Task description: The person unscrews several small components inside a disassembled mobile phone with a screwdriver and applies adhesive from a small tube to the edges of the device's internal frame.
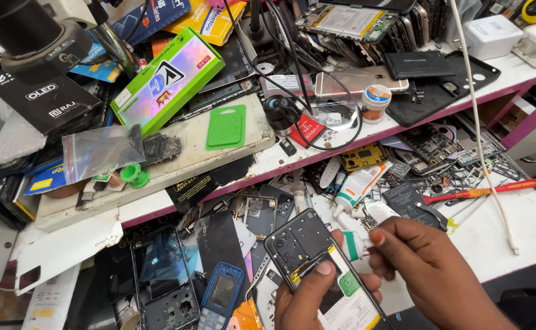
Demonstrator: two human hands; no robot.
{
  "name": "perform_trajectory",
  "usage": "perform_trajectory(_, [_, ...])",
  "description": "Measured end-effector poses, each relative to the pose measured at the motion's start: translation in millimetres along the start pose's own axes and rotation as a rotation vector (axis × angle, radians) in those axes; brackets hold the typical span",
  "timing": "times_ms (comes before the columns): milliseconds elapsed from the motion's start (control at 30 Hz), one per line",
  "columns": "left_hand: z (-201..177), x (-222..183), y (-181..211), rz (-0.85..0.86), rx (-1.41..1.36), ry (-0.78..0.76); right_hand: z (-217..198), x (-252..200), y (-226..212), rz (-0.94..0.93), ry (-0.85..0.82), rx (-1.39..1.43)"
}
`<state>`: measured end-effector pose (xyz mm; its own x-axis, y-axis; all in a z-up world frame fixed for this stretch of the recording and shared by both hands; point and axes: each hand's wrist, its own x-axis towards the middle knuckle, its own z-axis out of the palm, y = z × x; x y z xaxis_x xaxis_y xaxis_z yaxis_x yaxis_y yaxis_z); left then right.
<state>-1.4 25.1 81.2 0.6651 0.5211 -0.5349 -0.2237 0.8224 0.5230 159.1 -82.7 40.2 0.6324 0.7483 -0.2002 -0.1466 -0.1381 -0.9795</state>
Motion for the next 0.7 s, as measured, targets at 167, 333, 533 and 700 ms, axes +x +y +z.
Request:
perform_trajectory(167, [-1.3, 3.3, 1.0, -0.023, -0.117, 0.061, 1.4, 0.5, -14.3, 0.008, 0.075, -0.015])
perform_trajectory(333, [-5.7, 6.4, 3.2, 0.112, -0.133, 0.14, -8.4, 3.3, -23.0, -0.043, 0.212, -0.074])
perform_trajectory(533, [-8.6, 7.1, 11.2, 0.027, -0.216, 0.148, -25.3, 12.7, -1.6, -0.012, 0.289, -0.178])
perform_trajectory(700, [-5.4, 5.3, 6.9, 0.011, -0.195, 0.123, -14.9, 17.0, -4.0, 0.103, 0.264, -0.31])
